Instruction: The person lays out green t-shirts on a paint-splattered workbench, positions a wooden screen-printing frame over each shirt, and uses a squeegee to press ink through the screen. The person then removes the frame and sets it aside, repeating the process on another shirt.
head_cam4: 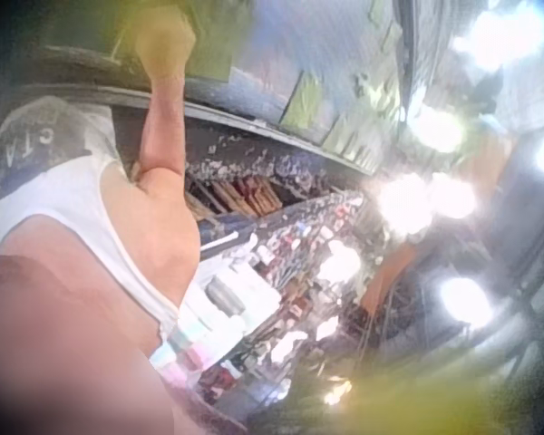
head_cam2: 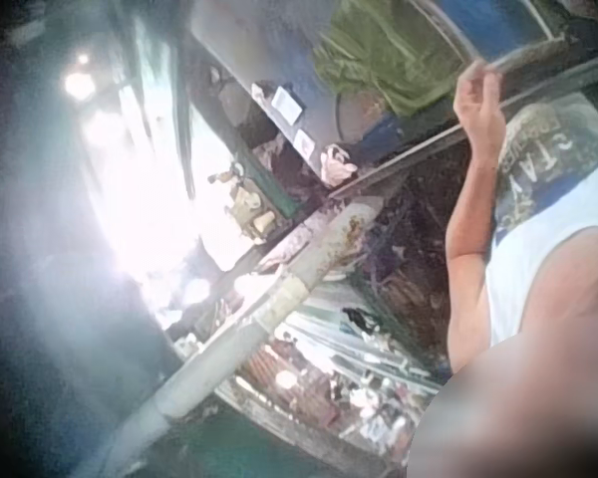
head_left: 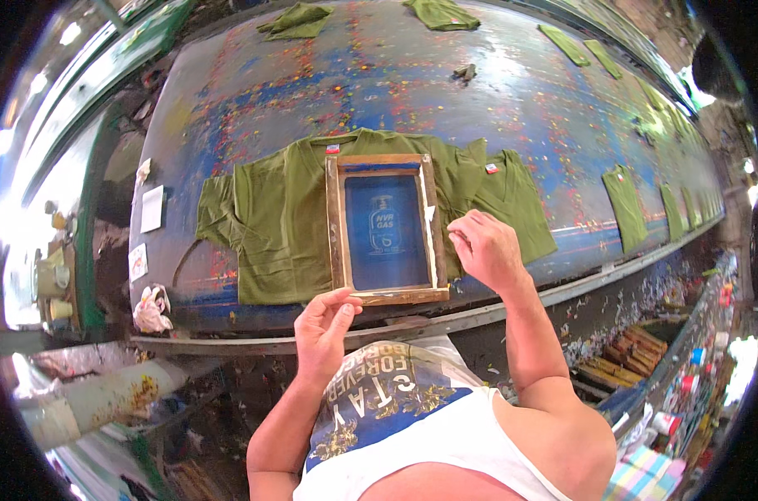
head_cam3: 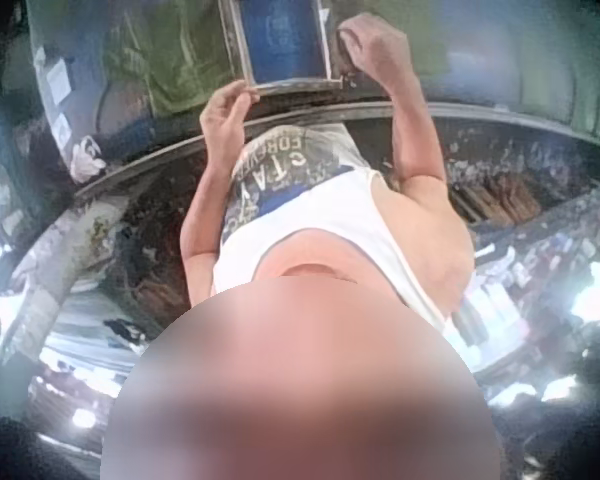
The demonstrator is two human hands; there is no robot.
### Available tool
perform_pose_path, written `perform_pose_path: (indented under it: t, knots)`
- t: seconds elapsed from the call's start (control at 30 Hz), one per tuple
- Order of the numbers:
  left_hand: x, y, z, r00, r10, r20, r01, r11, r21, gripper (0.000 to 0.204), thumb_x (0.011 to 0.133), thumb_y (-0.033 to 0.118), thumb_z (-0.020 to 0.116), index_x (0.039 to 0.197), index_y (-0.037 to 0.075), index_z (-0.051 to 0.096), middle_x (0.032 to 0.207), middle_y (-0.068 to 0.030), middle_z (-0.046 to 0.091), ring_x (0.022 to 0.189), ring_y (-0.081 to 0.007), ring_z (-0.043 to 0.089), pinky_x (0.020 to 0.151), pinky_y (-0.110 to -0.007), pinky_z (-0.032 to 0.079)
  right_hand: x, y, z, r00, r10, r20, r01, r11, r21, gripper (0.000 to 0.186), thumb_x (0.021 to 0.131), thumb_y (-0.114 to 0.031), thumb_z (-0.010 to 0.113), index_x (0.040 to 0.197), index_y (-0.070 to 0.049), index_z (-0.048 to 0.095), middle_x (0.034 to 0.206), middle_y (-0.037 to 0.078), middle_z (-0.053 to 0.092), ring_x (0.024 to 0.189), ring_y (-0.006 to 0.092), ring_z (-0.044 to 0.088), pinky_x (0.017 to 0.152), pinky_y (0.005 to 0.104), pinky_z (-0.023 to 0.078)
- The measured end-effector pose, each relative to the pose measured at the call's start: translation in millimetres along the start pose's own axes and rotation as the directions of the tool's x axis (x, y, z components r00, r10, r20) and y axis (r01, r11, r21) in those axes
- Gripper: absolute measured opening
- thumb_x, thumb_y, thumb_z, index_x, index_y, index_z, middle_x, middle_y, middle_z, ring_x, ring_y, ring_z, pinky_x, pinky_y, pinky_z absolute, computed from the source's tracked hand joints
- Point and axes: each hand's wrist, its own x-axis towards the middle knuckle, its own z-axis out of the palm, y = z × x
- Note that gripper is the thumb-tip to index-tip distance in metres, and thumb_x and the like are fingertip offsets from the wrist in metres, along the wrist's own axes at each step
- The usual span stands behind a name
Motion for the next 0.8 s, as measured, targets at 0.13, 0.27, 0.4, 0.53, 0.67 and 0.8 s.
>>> perform_pose_path:
  t: [0.13, 0.27, 0.4, 0.53, 0.67, 0.8]
  knots:
    - [-12.0, -14.1, 39.9, 0.995, 0.086, -0.043, -0.077, 0.982, 0.174, 0.025, 0.108, 0.001, 0.072, 0.132, -0.003, 0.071, 0.117, -0.0102, 0.078, 0.106, -0.0165, 0.074, 0.096, -0.032, 0.06, 20.1, 41.3, 23.4, 0.996, -0.057, 0.067, 0.057, 0.998, -0.001, 0.019, 0.094, -0.016, 0.079, 0.112, -0.01, 0.077, 0.1, 0.01, 0.073, 0.095, 0.0327, 0.074, 0.082, 0.0454, 0.06]
    - [-23.8, -13.5, 65.0, 0.985, 0.172, 0.017, -0.162, 0.884, 0.439, 0.024, 0.104, 0.002, 0.076, 0.127, 0.0, 0.074, 0.113, -0.0109, 0.081, 0.104, -0.0194, 0.077, 0.094, -0.034, 0.06, 46.7, 59.9, 40.1, 0.971, -0.092, 0.22, 0.096, 0.995, -0.008, 0.026, 0.096, -0.023, 0.079, 0.118, -0.01, 0.078, 0.104, 0.012, 0.076, 0.099, 0.0343, 0.075, 0.086, 0.0475, 0.061]
    - [-33.4, -8.1, 74.4, 0.977, 0.204, 0.067, -0.205, 0.796, 0.57, 0.024, 0.101, 0.002, 0.077, 0.124, 0.001, 0.075, 0.108, -0.0123, 0.081, 0.1, -0.0223, 0.079, 0.092, -0.036, 0.06, 64.3, 68.9, 43.2, 0.929, -0.094, 0.359, 0.086, 0.996, 0.038, 0.026, 0.095, -0.024, 0.079, 0.116, -0.008, 0.079, 0.105, 0.015, 0.078, 0.102, 0.0376, 0.077, 0.09, 0.0503, 0.061]
    - [-37.5, -6.6, 77.2, 0.968, 0.25, -0.02, -0.195, 0.802, 0.564, 0.022, 0.101, 0.002, 0.077, 0.123, 0.0, 0.076, 0.108, -0.0129, 0.081, 0.1, -0.0225, 0.079, 0.089, -0.035, 0.06, 71.8, 73.1, 44.7, 0.917, -0.158, 0.367, 0.148, 0.987, 0.055, 0.022, 0.095, -0.023, 0.079, 0.112, -0.009, 0.08, 0.106, 0.014, 0.078, 0.102, 0.038, 0.076, 0.089, 0.0508, 0.061]
    - [-42.8, -8.1, 79.0, 0.963, 0.26, -0.07, -0.176, 0.803, 0.569, 0.024, 0.101, 0.003, 0.077, 0.125, 0.0, 0.076, 0.109, -0.0123, 0.08, 0.1, -0.0219, 0.079, 0.089, -0.034, 0.061, 77.1, 76.9, 50.5, 0.865, -0.207, 0.458, 0.189, 0.978, 0.085, 0.021, 0.095, -0.018, 0.075, 0.114, -0.01, 0.079, 0.102, 0.012, 0.075, 0.101, 0.036, 0.075, 0.088, 0.0488, 0.059]
    - [-46.6, -12.1, 84.4, 0.965, 0.243, -0.103, -0.155, 0.838, 0.523, 0.025, 0.1, 0.002, 0.078, 0.125, 0.001, 0.075, 0.109, -0.0121, 0.08, 0.1, -0.0218, 0.079, 0.089, -0.034, 0.061, 83.2, 82.8, 54.6, 0.826, -0.268, 0.496, 0.248, 0.963, 0.108, 0.017, 0.095, -0.014, 0.073, 0.11, -0.009, 0.078, 0.102, 0.012, 0.074, 0.1, 0.0355, 0.074, 0.087, 0.048, 0.059]
